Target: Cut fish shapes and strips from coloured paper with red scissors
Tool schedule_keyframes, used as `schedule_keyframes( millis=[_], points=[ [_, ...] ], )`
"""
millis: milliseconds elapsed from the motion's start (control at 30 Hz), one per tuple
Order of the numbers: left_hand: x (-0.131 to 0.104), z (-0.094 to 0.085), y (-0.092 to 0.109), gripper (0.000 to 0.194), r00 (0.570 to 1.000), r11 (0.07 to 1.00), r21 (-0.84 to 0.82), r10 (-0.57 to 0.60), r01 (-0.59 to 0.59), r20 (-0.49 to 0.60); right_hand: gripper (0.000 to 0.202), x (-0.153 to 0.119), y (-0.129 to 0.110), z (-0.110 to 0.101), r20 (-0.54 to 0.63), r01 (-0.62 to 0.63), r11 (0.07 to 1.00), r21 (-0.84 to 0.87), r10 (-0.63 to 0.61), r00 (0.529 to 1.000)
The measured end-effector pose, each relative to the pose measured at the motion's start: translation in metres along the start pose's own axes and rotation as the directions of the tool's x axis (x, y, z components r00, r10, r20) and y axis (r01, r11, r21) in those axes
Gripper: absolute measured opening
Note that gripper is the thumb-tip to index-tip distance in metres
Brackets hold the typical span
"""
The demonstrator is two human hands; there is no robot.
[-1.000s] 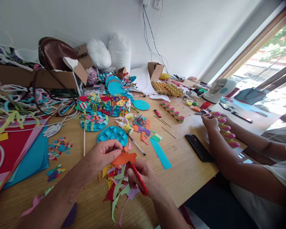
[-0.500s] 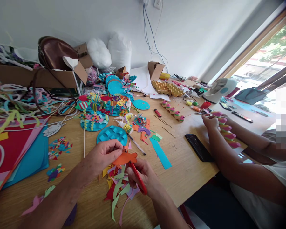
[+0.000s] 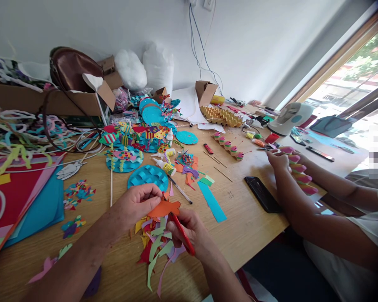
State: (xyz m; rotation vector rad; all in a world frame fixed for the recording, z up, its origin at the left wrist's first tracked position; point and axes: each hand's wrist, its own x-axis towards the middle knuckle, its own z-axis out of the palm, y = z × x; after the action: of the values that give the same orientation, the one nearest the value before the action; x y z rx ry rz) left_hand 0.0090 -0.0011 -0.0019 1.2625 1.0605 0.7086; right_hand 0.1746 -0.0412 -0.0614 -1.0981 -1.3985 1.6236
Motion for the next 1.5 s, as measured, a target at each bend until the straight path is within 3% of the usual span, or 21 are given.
schedule_keyframes(
  millis=[467, 733, 967, 1233, 1300, 1367, 1433, 1500],
  points=[
    [0.0, -0.002, -0.001, 0.012, 0.999, 0.999, 0.042, 0.033, -0.034, 0.021, 0.037, 0.0, 0.001, -0.002, -0.001, -0.028, 1.0, 0.001, 0.028, 1.0],
    [0.003, -0.021, 0.003, 0.012, 0.996, 0.979, 0.183, 0.093, -0.09, -0.013, 0.044, 0.0, 0.007, -0.012, 0.171, -0.051, 0.996, 0.075, 0.037, 0.985],
    [-0.006, -0.042, 0.002, 0.012, 0.995, 0.943, 0.323, 0.053, -0.076, 0.082, 0.046, 0.0, 0.001, -0.016, 0.301, -0.135, 0.99, -0.032, 0.139, 0.944],
    [-0.01, -0.045, 0.009, 0.012, 0.987, 0.881, 0.446, 0.144, -0.159, 0.067, 0.043, -0.008, 0.006, -0.02, 0.323, -0.111, 0.988, -0.106, 0.14, 0.936],
    [-0.011, -0.043, 0.01, 0.011, 0.985, 0.869, 0.463, 0.153, -0.172, 0.08, 0.043, -0.01, 0.008, -0.019, 0.278, -0.058, 0.998, 0.023, 0.05, 0.959],
    [-0.013, -0.041, 0.012, 0.01, 0.985, 0.868, 0.465, 0.143, -0.172, 0.097, 0.037, -0.01, 0.006, -0.016, 0.096, 0.028, 0.989, 0.143, -0.042, 0.994],
    [-0.015, -0.037, 0.013, 0.008, 0.988, 0.88, 0.45, 0.122, -0.152, 0.096, 0.028, -0.009, -0.002, -0.011, -0.073, 0.095, 0.974, 0.208, -0.081, 0.994],
    [-0.016, -0.033, 0.015, 0.008, 0.989, 0.899, 0.415, 0.105, -0.138, 0.102, 0.023, -0.006, -0.013, -0.005, -0.155, 0.136, 0.961, 0.242, -0.1, 0.983]
  ],
)
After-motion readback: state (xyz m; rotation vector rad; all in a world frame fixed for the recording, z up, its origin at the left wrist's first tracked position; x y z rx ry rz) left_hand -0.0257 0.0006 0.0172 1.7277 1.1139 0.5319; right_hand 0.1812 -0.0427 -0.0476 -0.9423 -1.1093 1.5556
